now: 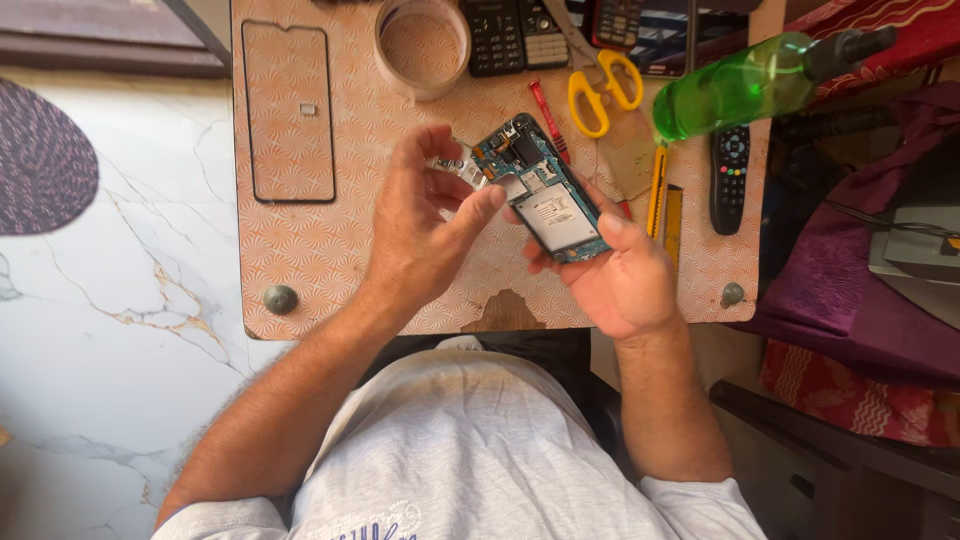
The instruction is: The person cleans the internal components of a disassembled mobile phone by hand using a brush and liquid from a spray bottle, then fits the motherboard and screen into the phone's frame.
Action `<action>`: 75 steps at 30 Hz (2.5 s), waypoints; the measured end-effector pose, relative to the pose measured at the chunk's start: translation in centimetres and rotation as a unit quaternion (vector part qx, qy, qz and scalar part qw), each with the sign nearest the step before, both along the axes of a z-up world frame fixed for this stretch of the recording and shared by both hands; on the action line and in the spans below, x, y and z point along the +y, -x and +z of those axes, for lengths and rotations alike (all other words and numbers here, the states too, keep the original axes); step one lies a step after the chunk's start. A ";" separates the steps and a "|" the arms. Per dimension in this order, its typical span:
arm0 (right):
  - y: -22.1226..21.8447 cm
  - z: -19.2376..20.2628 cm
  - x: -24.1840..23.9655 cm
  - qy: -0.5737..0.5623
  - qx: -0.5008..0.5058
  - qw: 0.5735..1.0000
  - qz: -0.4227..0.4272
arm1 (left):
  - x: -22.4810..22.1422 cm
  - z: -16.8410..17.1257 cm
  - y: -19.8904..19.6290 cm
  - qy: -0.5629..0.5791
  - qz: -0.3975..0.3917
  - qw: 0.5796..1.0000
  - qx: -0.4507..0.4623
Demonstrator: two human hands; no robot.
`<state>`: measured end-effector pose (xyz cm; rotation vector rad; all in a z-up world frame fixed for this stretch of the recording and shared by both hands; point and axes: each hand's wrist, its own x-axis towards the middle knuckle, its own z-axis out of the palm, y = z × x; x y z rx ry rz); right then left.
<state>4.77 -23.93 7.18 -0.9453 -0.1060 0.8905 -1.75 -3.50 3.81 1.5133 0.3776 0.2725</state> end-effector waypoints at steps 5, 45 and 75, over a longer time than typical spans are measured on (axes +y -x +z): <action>1.8 -0.8 2.0 -0.048 0.032 0.998 -0.008 | -0.9 -1.8 -1.3 0.348 -0.080 0.933 -0.052; -4.4 -0.9 -7.3 0.622 -0.580 0.523 -0.060 | 3.6 -2.9 -5.5 0.330 -0.224 0.916 -0.050; 0.0 1.8 -4.7 0.338 -0.629 0.698 -0.048 | 3.8 -3.1 -5.4 0.434 -0.324 0.839 -0.055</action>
